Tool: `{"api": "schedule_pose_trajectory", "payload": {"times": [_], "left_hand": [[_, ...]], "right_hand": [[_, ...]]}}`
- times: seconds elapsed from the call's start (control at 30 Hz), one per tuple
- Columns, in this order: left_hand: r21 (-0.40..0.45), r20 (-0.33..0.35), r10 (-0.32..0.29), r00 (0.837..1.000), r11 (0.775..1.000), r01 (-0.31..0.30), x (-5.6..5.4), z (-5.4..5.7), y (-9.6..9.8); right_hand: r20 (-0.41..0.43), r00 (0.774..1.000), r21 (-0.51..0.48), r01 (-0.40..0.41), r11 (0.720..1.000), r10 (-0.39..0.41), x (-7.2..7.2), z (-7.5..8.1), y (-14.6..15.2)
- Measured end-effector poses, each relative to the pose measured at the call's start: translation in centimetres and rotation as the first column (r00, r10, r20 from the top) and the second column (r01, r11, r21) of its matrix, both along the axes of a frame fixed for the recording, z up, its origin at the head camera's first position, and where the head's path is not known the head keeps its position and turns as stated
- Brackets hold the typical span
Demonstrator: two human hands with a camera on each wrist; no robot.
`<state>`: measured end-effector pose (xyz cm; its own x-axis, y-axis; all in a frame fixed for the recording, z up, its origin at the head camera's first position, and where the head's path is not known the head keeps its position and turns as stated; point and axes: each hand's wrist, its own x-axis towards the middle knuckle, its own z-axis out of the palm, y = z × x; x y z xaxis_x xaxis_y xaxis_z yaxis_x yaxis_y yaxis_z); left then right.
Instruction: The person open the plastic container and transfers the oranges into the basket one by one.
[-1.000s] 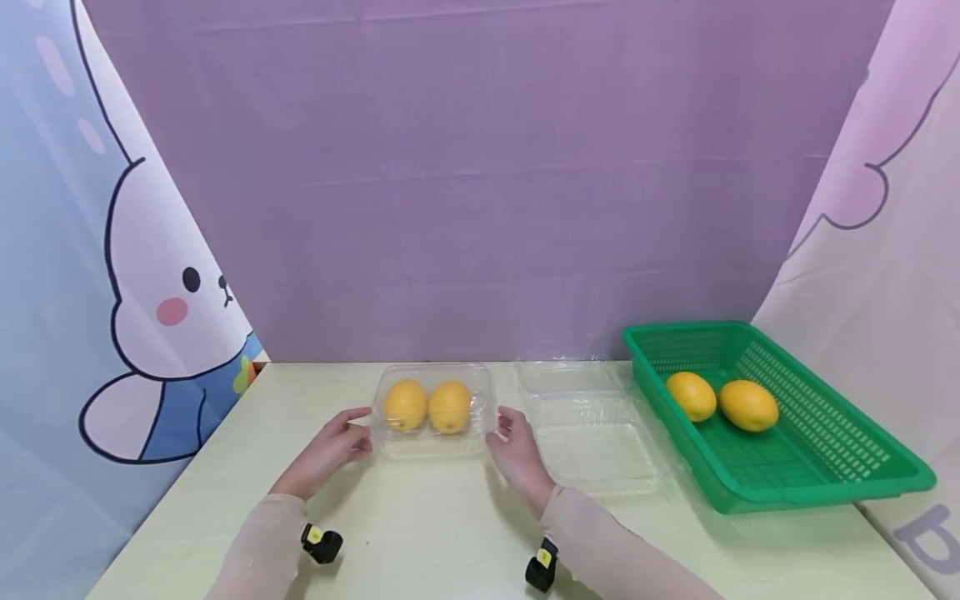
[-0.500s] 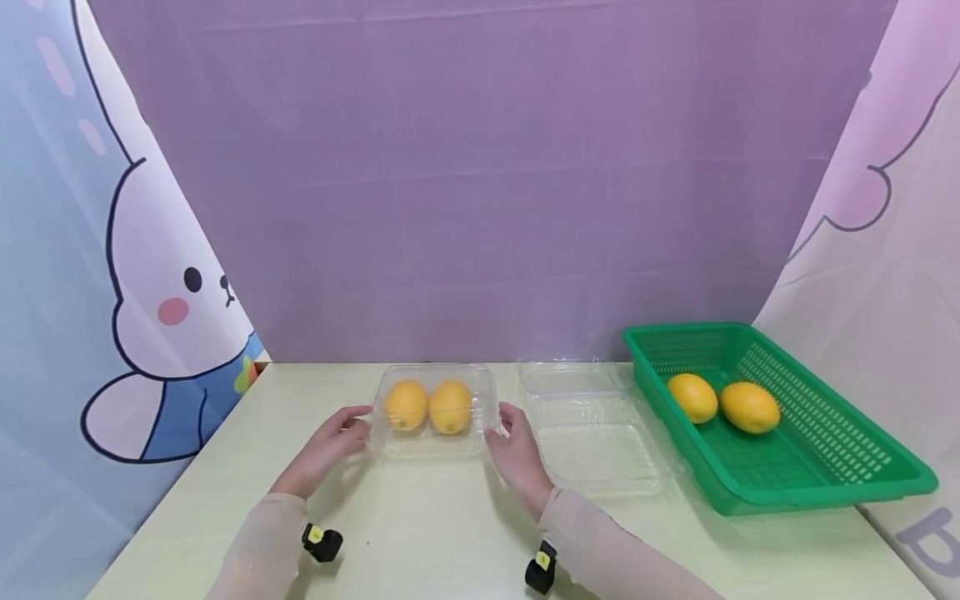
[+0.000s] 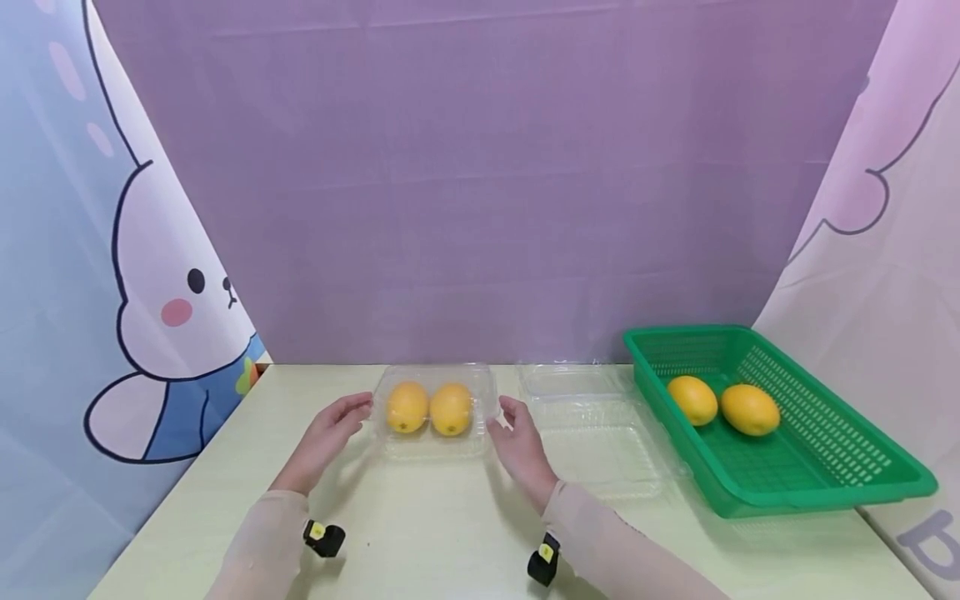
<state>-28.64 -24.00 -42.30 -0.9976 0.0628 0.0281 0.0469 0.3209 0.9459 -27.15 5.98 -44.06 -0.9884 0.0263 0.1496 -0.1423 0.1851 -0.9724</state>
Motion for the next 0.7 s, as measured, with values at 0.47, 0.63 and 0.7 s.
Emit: {"api": "schedule_pose_trajectory", "payload": {"times": [0.47, 0.63, 0.7], "left_hand": [[0.044, -0.036, -0.040, 0.999, 0.998, 0.042, -0.6, 1.4, 0.2], [0.068, -0.057, -0.041, 0.998, 0.997, 0.045, -0.9, 1.4, 0.4], [0.070, -0.063, -0.034, 0.997, 0.997, 0.038, -1.0, 1.5, 0.4]], "right_hand": [[0.023, 0.999, 0.013, -0.036, 0.999, 0.036, -1.5, 2.1, 0.8], [0.064, 0.997, 0.010, -0.042, 0.999, 0.041, -1.8, 2.7, 1.0], [0.059, 0.997, 0.017, -0.052, 0.998, 0.051, -1.9, 2.9, 1.1]]}}
